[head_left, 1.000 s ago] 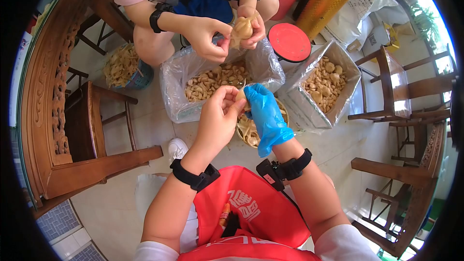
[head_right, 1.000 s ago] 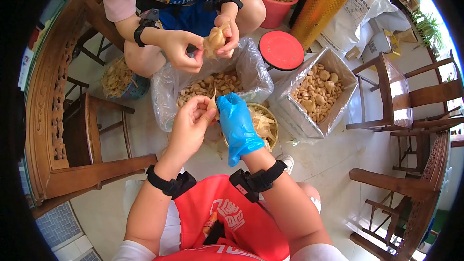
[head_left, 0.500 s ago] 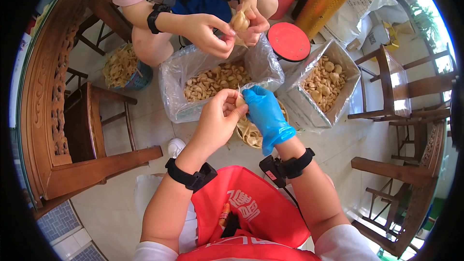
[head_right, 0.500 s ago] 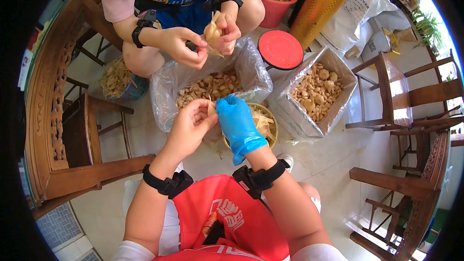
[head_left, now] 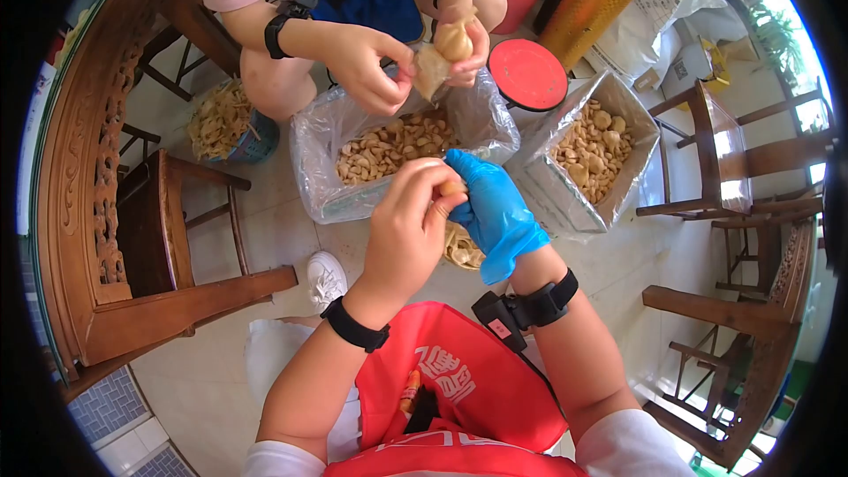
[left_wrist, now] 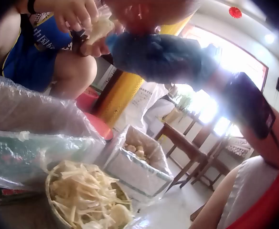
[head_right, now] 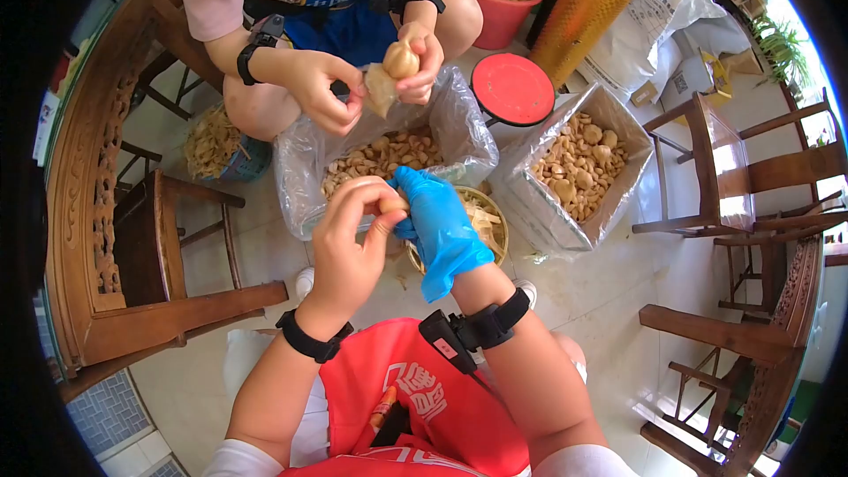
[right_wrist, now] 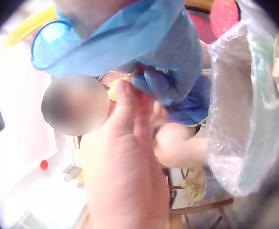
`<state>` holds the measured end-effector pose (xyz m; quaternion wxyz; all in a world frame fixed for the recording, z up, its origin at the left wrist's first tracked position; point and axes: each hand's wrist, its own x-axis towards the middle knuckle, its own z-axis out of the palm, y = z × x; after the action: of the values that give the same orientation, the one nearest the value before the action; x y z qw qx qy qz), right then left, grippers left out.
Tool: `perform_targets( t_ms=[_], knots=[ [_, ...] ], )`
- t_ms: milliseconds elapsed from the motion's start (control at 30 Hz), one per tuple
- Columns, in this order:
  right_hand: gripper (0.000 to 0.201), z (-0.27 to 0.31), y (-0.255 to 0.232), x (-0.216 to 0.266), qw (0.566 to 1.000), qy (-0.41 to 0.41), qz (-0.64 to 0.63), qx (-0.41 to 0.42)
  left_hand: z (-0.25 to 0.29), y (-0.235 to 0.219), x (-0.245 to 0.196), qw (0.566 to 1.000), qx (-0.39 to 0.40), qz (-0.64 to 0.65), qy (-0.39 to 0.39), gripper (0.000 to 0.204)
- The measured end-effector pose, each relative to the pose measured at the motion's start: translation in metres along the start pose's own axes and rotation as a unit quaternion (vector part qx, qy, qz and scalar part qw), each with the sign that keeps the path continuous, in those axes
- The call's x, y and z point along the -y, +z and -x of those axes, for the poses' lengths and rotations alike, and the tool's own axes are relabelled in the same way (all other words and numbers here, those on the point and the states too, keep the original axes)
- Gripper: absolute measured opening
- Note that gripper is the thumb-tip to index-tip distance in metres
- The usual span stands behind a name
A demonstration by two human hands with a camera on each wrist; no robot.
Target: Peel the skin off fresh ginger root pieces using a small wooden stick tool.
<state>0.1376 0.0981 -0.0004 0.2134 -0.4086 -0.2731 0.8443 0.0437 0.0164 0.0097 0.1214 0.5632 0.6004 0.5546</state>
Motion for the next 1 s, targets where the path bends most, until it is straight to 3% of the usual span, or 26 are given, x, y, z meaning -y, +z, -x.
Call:
perform_targets(
  t_ms=[67, 233, 267, 300, 400, 467, 667, 833, 933, 967, 1000],
  knots=[
    [0.029, 0.006, 0.009, 0.007, 0.986, -0.091, 0.133, -0.046, -0.002, -0.001, 0.0, 0.997, -0.019, 0.044, -0.06, 0.016],
    [0.029, 0.013, 0.014, 0.009, 0.976, -0.148, 0.16, 0.024, -0.004, -0.002, 0.006, 0.99, -0.017, 0.075, -0.115, 0.015],
    [0.029, 0.013, 0.015, 0.007, 0.973, -0.16, 0.162, 0.039, -0.004, -0.001, 0.008, 0.976, -0.027, 0.155, -0.152, 0.014],
    [0.029, 0.014, 0.016, 0.007, 0.973, -0.16, 0.162, 0.039, -0.004, -0.001, 0.009, 0.954, -0.036, 0.233, -0.188, 0.013],
    [0.028, 0.014, 0.02, 0.002, 0.967, -0.172, 0.185, 0.011, -0.005, -0.005, 0.009, 0.957, 0.008, 0.215, -0.196, 0.014],
    [0.024, 0.01, 0.02, -0.004, 0.951, -0.262, 0.161, 0.001, -0.005, -0.005, 0.008, 0.954, 0.03, 0.216, -0.207, 0.015],
    [0.015, 0.009, 0.02, -0.007, 0.95, -0.261, 0.17, -0.028, 0.0, -0.001, 0.014, 0.967, 0.034, 0.154, -0.198, 0.011],
    [0.014, -0.001, 0.016, -0.016, 0.929, -0.317, 0.189, -0.026, -0.002, -0.006, 0.011, 0.931, 0.053, 0.234, -0.275, 0.011],
    [0.013, 0.007, 0.022, -0.013, 0.936, -0.306, 0.174, -0.027, -0.003, -0.007, 0.012, 0.935, 0.049, 0.235, -0.261, 0.01],
    [0.012, 0.01, 0.025, -0.01, 0.951, -0.269, 0.147, -0.032, -0.004, -0.008, 0.009, 0.935, 0.048, 0.234, -0.262, 0.01],
    [0.012, 0.011, 0.025, -0.008, 0.965, -0.232, 0.119, -0.036, -0.006, -0.01, 0.004, 0.964, 0.048, 0.138, -0.22, 0.009]
  ],
)
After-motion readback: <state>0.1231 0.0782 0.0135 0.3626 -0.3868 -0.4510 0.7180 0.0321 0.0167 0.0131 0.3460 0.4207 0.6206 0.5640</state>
